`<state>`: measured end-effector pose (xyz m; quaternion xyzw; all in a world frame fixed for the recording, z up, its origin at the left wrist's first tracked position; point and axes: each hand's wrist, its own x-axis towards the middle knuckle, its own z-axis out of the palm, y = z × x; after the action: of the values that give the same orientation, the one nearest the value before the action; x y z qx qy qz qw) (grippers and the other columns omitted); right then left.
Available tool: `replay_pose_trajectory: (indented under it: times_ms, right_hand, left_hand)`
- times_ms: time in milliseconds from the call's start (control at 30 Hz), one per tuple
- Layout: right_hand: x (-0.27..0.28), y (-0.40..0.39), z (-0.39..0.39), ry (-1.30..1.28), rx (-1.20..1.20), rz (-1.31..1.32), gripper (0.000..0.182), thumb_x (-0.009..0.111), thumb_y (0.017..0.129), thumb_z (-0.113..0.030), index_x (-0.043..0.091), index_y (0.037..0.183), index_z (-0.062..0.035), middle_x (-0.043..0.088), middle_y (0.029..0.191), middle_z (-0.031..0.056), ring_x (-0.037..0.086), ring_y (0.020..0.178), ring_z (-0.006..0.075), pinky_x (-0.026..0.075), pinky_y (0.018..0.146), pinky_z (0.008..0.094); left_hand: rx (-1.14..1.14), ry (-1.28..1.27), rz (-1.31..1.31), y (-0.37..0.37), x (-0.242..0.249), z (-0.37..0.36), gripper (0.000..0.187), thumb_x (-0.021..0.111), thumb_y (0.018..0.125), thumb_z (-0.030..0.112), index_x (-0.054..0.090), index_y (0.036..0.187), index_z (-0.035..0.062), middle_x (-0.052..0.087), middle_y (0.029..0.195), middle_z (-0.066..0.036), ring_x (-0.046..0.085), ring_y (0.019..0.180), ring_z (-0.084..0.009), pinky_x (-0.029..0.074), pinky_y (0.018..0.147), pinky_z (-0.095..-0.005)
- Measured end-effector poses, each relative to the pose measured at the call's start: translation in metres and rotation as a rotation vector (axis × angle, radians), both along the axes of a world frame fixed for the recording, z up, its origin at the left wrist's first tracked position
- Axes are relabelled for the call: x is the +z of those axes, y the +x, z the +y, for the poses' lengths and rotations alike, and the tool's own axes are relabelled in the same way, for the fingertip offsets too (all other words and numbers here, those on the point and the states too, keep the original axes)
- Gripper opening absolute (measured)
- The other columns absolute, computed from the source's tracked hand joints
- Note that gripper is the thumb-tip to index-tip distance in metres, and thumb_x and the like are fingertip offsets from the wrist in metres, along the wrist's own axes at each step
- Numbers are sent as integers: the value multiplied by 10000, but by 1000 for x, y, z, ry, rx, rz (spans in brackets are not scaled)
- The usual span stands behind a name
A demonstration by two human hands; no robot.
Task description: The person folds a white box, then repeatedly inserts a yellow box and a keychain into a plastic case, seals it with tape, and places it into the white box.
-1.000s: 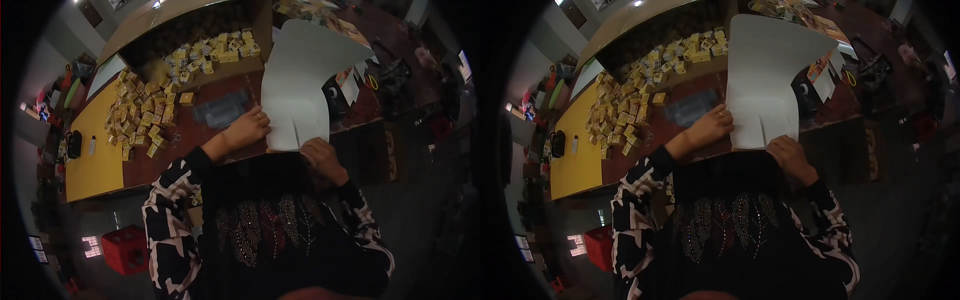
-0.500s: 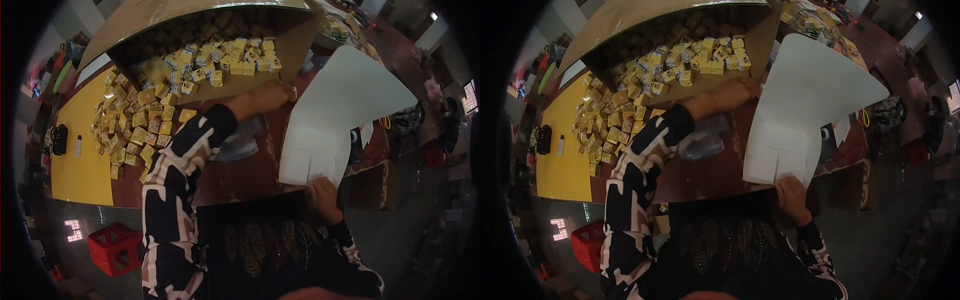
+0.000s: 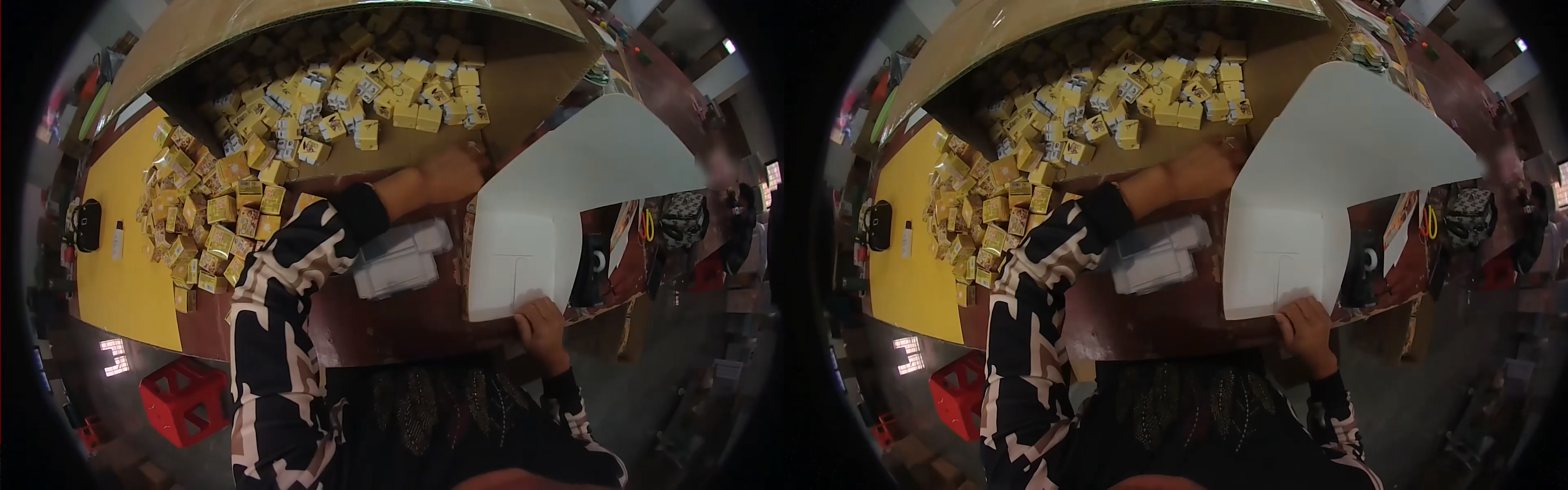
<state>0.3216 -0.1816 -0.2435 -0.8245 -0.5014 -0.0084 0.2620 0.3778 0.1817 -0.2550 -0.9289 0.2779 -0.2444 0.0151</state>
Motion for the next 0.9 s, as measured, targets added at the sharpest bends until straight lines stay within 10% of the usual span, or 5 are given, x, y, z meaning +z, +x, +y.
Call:
replay_pose_trajectory:
  times_ms: [67, 400, 633, 700, 900]
  right_hand:
    - [-1, 1, -2, 28, -14, 11, 87, 690, 779, -45, 610, 812, -31, 548, 787, 128, 553, 737, 340, 453, 635, 427]
    - [-3, -9, 11, 57, -133, -16, 94, 708, 780, -40, 618, 806, -36, 573, 791, 120, 574, 735, 324, 469, 638, 404]
    - [-1, -9, 14, 40, -158, -1, 112, 729, 763, -35, 623, 797, -38, 575, 777, 118, 582, 722, 312, 474, 627, 397]
    - [-2, -7, 15, 30, -159, 7, 118, 733, 758, -31, 623, 798, -38, 575, 778, 117, 583, 720, 309, 474, 626, 395]
    - [-2, 3, 32, 63, -165, 20, 134, 744, 746, -16, 622, 798, -36, 574, 783, 115, 584, 731, 308, 475, 627, 391]
  left_hand:
    - [262, 130, 442, -33, 53, 15, 171, 608, 786, 118, 743, 852, 37, 707, 913, -134, 709, 834, -277, 572, 678, -403]
    - [310, -8, -84, 56, 49, 71, 218, 626, 832, 180, 689, 1006, 64, 653, 985, -93, 674, 921, -299, 549, 755, -408]
    - [438, 42, 188, 92, 19, 48, 346, 630, 885, 325, 646, 1209, 204, 583, 1219, -101, 646, 1054, -291, 531, 839, -460]
    - [489, 55, 300, 76, 23, 53, 439, 569, 920, 395, 567, 1338, 261, 496, 1376, -101, 642, 1109, -315, 422, 914, -667]
    - [482, -3, 325, 24, 40, 75, 416, 627, 902, 336, 583, 1305, 241, 563, 1314, -97, 691, 926, -287, 571, 728, -437]
